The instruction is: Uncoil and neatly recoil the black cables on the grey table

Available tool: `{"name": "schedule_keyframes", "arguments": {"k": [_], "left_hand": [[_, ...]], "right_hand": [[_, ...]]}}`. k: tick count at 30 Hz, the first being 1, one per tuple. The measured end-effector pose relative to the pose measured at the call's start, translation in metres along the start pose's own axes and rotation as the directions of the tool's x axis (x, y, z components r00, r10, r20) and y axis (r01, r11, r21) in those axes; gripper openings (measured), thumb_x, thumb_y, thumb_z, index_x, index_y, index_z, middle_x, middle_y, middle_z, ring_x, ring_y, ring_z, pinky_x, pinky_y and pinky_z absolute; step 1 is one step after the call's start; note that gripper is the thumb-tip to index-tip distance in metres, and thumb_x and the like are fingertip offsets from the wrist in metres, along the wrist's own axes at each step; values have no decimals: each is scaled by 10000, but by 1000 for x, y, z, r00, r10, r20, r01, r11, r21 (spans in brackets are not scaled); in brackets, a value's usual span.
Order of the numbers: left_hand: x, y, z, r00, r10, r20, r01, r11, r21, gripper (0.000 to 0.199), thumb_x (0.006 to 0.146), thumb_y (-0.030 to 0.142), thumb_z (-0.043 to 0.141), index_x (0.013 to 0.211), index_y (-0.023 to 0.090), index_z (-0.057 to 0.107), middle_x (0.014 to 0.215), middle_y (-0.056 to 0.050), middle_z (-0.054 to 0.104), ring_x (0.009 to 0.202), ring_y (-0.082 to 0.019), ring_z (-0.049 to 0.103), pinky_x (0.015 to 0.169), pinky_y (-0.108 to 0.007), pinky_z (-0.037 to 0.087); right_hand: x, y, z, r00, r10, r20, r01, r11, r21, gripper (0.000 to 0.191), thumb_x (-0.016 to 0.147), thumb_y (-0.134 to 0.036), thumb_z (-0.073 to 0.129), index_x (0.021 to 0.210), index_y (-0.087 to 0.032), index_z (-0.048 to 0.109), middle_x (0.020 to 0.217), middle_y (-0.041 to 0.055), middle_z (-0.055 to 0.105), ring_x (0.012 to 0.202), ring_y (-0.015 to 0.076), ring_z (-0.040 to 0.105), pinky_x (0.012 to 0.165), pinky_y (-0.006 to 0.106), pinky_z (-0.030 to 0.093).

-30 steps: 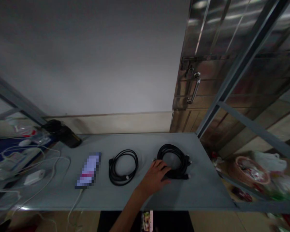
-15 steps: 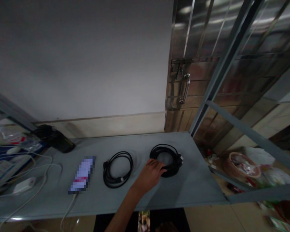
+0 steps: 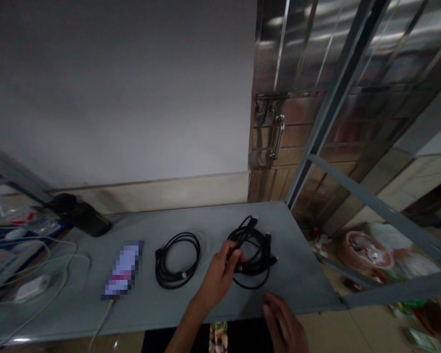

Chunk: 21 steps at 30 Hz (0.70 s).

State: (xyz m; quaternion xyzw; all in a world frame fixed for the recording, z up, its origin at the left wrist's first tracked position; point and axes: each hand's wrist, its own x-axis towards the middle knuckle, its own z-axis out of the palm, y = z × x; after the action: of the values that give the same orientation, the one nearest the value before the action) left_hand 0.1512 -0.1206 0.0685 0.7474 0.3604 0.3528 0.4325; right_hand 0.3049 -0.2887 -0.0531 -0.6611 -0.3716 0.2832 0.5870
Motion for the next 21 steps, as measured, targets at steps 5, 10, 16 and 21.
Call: {"name": "schedule_keyframes", "arguments": {"k": [5,10,16,21], "left_hand": [[-15,23,-19,962,-59,-266,-12,966,-257,306,1178,493,502,1046,241,615,913,-13,682,799,-167,654,742,-279,576],[-44,40,-40,848,-228,-478,-105,813,-573,296,1040,532,763,1005,248,687,859,-7,675,787,-174,619,688,-265,558],[-83,37,-49,764,-374,-525,-22,798,-602,360,916,622,859,988,294,728,820,5,681,707,-191,600,621,-299,568],[-106,18,-45,788,-390,-476,179,886,-429,403,944,604,847,1143,256,807,786,1,717,676,-173,643,653,-268,558]], "right_hand": [[31,-10,6,987,88,132,-101,990,95,634,999,-690,753,1423,-221,701,1304,141,806,1201,299,793,997,340,643],[29,-1,26,995,92,28,-95,990,109,663,955,-669,813,1402,-213,635,1312,144,756,1161,304,768,955,370,646],[21,-17,39,989,121,90,-124,992,28,637,963,-850,658,1104,-237,760,1129,113,792,1091,309,762,966,364,618],[5,-50,38,876,331,351,-407,898,169,797,893,-1025,533,901,-256,741,491,-51,445,430,186,504,509,318,530]]}}
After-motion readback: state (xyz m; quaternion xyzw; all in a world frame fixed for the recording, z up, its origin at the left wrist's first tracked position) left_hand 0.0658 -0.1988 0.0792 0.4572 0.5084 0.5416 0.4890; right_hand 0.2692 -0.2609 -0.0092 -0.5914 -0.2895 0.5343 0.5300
